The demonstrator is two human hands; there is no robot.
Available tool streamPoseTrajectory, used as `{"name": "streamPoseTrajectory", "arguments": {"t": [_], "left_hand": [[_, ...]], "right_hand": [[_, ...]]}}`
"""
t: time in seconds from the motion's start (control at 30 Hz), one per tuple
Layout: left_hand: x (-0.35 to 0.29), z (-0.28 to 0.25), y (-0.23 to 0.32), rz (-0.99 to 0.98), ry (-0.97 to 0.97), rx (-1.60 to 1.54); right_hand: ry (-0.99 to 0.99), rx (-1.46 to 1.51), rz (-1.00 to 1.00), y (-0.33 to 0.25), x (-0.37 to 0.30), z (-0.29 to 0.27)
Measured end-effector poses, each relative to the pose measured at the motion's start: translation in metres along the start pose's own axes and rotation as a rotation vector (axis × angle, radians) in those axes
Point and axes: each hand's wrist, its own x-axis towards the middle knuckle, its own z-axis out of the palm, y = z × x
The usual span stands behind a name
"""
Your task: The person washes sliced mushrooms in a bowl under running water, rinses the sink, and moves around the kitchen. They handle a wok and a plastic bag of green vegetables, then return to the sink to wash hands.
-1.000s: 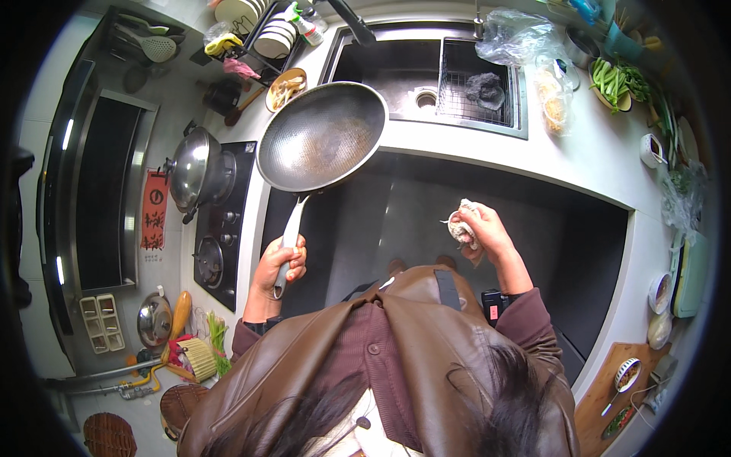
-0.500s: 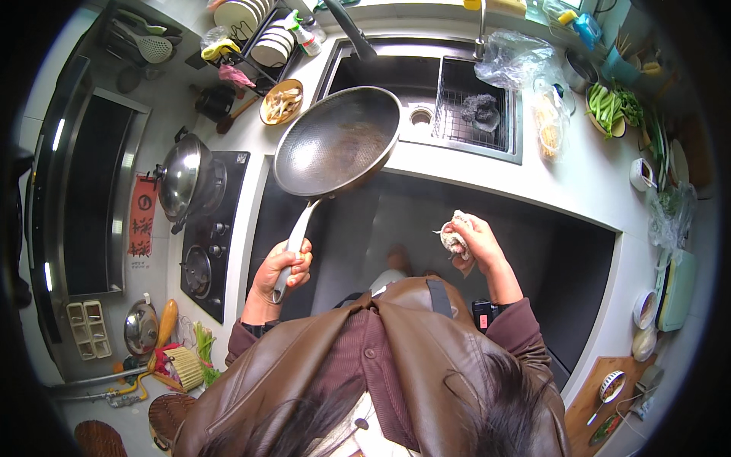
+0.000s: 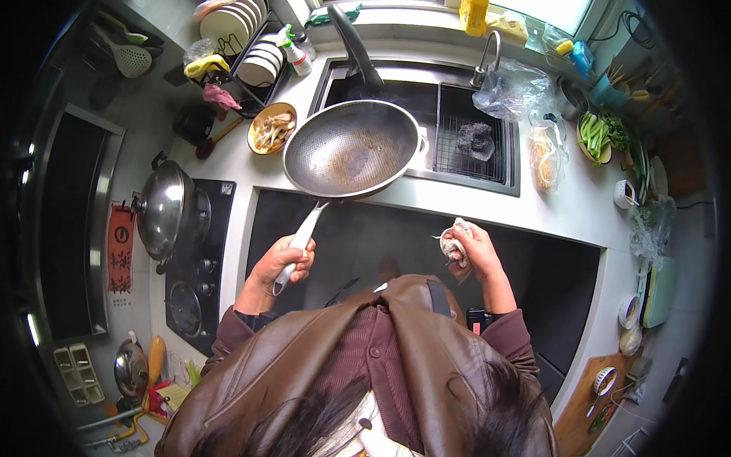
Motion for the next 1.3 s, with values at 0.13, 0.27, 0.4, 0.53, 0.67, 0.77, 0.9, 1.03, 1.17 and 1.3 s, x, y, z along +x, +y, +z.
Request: {"name": "streamPoseTrajectory", "arguments": {"t": [0.13,0.27,0.4,0.53,0.67,0.77,0.9,1.03,1.17,1.3], "left_hand": [[0.014,-0.017,0.019,-0.019,-0.037,0.012],[0.024,-0.030,0.033,-0.036,-0.065,0.036],[0.029,-0.035,0.039,-0.033,-0.076,0.079],[0.025,-0.031,0.034,-0.032,-0.040,0.077],[0.014,-0.014,0.022,-0.018,0.022,0.071],[0.001,0.007,0.006,0.007,0.076,0.035],[-0.016,0.038,-0.019,0.046,0.152,-0.024],[-0.030,0.065,-0.049,0.101,0.242,-0.082],[-0.051,0.086,-0.082,0.148,0.320,-0.163],[-0.089,0.099,-0.114,0.180,0.383,-0.257]], "right_hand": [[0.021,0.006,-0.004,-0.003,0.014,0.012],[0.036,-0.028,0.010,-0.007,0.025,0.022],[0.045,-0.035,0.026,-0.010,0.032,0.025],[0.017,-0.042,0.055,-0.012,0.039,0.021],[-0.077,-0.061,0.058,-0.018,0.052,0.016],[-0.176,-0.113,0.078,-0.027,0.064,0.010],[-0.275,-0.212,0.096,-0.037,0.074,0.005],[-0.362,-0.257,0.158,-0.040,0.081,-0.001],[-0.477,-0.318,0.195,-0.040,0.089,-0.005],[-0.522,-0.391,0.213,-0.038,0.096,0.006]]}}
